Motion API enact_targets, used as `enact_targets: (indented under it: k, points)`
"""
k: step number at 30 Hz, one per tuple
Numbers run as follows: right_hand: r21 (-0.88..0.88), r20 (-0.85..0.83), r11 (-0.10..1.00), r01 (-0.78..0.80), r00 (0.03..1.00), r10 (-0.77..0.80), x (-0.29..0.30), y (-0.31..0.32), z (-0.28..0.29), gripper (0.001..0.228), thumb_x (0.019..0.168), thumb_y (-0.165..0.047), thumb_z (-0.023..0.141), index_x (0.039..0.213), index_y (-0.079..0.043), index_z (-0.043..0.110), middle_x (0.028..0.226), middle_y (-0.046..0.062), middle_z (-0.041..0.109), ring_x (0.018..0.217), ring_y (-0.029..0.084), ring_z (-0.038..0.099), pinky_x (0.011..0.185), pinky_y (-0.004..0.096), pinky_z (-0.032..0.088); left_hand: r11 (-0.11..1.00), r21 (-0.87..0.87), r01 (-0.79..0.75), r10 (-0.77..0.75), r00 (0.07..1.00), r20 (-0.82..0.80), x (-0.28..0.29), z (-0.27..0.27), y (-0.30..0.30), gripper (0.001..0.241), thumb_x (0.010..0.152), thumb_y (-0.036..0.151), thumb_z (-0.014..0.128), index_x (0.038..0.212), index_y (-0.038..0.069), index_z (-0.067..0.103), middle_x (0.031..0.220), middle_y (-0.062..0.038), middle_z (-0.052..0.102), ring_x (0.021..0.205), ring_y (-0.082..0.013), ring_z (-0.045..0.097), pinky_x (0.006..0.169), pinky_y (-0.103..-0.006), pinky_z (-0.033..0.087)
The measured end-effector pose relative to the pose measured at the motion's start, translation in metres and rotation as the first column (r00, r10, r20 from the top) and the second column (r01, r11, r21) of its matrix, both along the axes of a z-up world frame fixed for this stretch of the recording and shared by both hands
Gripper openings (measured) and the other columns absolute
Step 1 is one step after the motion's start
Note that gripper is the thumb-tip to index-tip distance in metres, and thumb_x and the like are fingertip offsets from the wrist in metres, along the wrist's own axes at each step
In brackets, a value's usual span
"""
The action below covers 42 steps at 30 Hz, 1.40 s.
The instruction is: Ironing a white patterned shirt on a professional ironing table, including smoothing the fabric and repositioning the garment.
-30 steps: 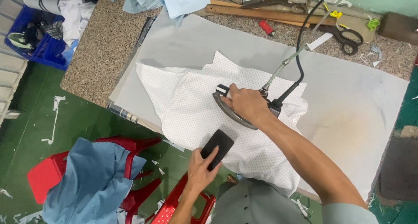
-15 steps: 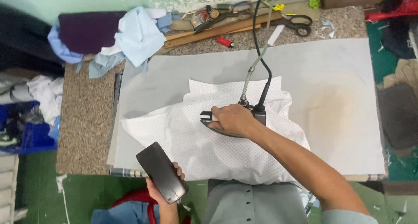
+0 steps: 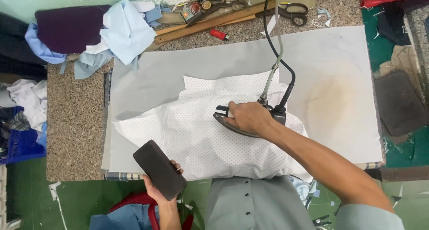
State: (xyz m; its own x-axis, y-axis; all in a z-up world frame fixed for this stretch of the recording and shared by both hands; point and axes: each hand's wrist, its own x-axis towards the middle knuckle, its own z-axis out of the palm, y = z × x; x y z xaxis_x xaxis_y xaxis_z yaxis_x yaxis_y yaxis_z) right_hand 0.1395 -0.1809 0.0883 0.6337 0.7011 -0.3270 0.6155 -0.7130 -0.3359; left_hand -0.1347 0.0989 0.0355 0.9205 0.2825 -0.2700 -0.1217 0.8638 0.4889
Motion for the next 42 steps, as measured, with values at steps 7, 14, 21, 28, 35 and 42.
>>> enact_targets:
  k: [7, 14, 21, 28, 35, 42]
  points:
    - [-0.027, -0.071, 0.996, 0.090, 0.993, -0.091, -0.010, -0.037, 0.007, 0.057, 0.104, -0.061, 0.040, 0.107, -0.005, 0.052, 0.079, 0.011, 0.070, 0.068, 0.037, 0.068, 0.055, 0.050, 0.053, 0.981, 0.181, 0.073, -0.056, 0.994, -0.097, 0.026, 0.010, -0.008, 0.088, 0.093, 0.072, 0.056, 0.133, -0.006, 0.057, 0.111, -0.021, 0.068, 0.094, -0.0323, 0.064, 0.079, -0.0437, 0.052]
    - [-0.251, -0.229, 0.907, 0.337, 0.890, -0.394, -0.029, -0.118, 0.091, 0.060, 0.099, -0.060, 0.049, 0.119, -0.005, 0.058, 0.099, 0.027, 0.076, 0.100, 0.045, 0.074, 0.086, 0.054, 0.059, -0.111, 0.936, 0.334, 0.001, 0.942, -0.336, 0.088, 0.024, -0.037, 0.066, 0.095, 0.015, 0.070, 0.157, 0.020, 0.047, 0.126, -0.017, 0.053, 0.115, -0.0280, 0.059, 0.100, -0.0426, 0.047]
    - [-0.204, -0.072, 0.611, 0.765, 0.611, -0.788, -0.069, -0.224, 0.083, 0.063, 0.096, -0.056, 0.058, 0.131, -0.003, 0.059, 0.098, 0.028, 0.079, 0.100, 0.043, 0.076, 0.083, 0.051, 0.060, -0.666, 0.742, -0.082, -0.375, 0.896, -0.237, 0.181, -0.028, -0.121, 0.054, 0.093, 0.042, 0.070, 0.144, 0.029, 0.059, 0.105, -0.013, 0.053, 0.097, -0.0305, 0.055, 0.087, -0.0448, 0.048]
    - [-0.258, 0.043, 0.505, 0.824, 0.532, -0.846, -0.086, -0.284, 0.031, 0.073, 0.098, -0.064, 0.051, 0.134, -0.002, 0.058, 0.102, 0.029, 0.078, 0.103, 0.043, 0.076, 0.086, 0.053, 0.060, -0.648, 0.729, -0.221, -0.563, 0.784, -0.263, 0.329, -0.050, -0.266, 0.054, 0.093, 0.041, 0.067, 0.144, 0.024, 0.059, 0.106, -0.016, 0.052, 0.104, -0.0351, 0.053, 0.092, -0.0473, 0.046]
    - [-0.260, 0.050, 0.560, 0.787, 0.590, -0.806, -0.059, -0.272, -0.004, 0.066, 0.099, -0.061, 0.051, 0.128, -0.003, 0.059, 0.102, 0.026, 0.078, 0.102, 0.041, 0.077, 0.085, 0.051, 0.060, -0.650, 0.729, -0.216, -0.634, 0.682, -0.363, 0.371, -0.090, -0.369, 0.040, 0.098, 0.029, 0.066, 0.138, 0.028, 0.066, 0.144, -0.016, 0.056, 0.146, -0.0338, 0.041, 0.125, -0.0492, 0.028]
    - [-0.151, 0.082, 0.555, 0.818, 0.570, -0.818, -0.003, -0.265, -0.043, 0.068, 0.102, -0.059, 0.054, 0.129, 0.003, 0.059, 0.102, 0.033, 0.075, 0.098, 0.045, 0.075, 0.079, 0.054, 0.060, -0.453, 0.840, -0.298, -0.501, 0.864, 0.036, 0.304, -0.014, -0.155, 0.040, 0.099, 0.025, 0.068, 0.137, 0.017, 0.066, 0.141, -0.021, 0.056, 0.140, -0.0410, 0.046, 0.121, -0.0540, 0.031]
